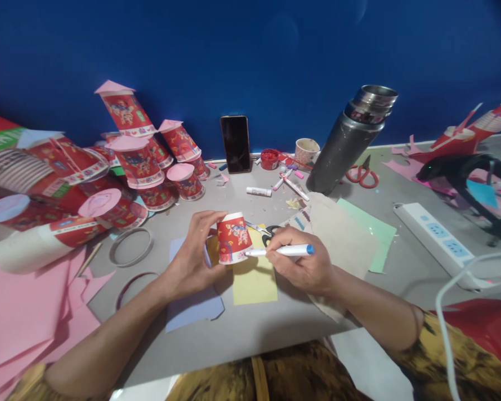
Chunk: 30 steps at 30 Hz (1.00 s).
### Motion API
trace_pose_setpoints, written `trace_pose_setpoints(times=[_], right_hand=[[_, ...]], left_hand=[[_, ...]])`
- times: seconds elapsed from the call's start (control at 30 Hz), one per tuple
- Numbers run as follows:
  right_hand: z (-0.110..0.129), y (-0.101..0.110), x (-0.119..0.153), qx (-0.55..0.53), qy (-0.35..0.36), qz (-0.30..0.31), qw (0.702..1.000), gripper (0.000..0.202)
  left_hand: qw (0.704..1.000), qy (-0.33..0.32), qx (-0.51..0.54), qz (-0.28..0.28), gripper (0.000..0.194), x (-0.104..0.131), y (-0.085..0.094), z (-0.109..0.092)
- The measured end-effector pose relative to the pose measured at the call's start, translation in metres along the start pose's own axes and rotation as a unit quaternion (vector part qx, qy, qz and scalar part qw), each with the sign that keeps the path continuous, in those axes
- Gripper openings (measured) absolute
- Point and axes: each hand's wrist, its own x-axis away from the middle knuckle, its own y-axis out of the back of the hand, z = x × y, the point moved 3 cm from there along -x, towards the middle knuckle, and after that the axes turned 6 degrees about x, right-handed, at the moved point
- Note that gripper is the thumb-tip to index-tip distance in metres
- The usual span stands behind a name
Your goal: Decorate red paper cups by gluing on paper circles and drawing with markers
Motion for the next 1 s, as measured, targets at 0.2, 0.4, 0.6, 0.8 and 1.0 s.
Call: trace_pose_setpoints(times=[0.2,0.4,0.6,0.8,1.0], right_hand=[[0.0014,0.0014,-0.0014,0.005,0.003,-0.007,1.0,0.006],[0.0001,-0.0034,-0.001,0.002,0.015,0.021,1.0,0.006],[0.0013,-0.0013,-0.0009,-0.006,0.011,0.004,1.0,0.005],[0.0014,-0.0048,0.0006,-0.016,0.024,0.02,0.999,0.004],[0.0021,-0.0071,0.0009,-0.009,0.046,0.021,0.999,0.005]], left_hand=[[1.0,0.001,-0.005,0.0,0.079,-0.0009,-0.0015,-0.0017],[1.0,-0.006,-0.008,0.003,0.08,-0.0009,-0.002,-0.0013],[1.0,-0.012,-0.014,0.008,0.079,-0.0012,-0.0019,-0.0029],[1.0,-0.011,-0.012,0.022,0.083,-0.0015,-0.001,-0.0041],[1.0,-0.003,-0.002,0.03,0.088,-0.0014,-0.0012,-0.0053]])
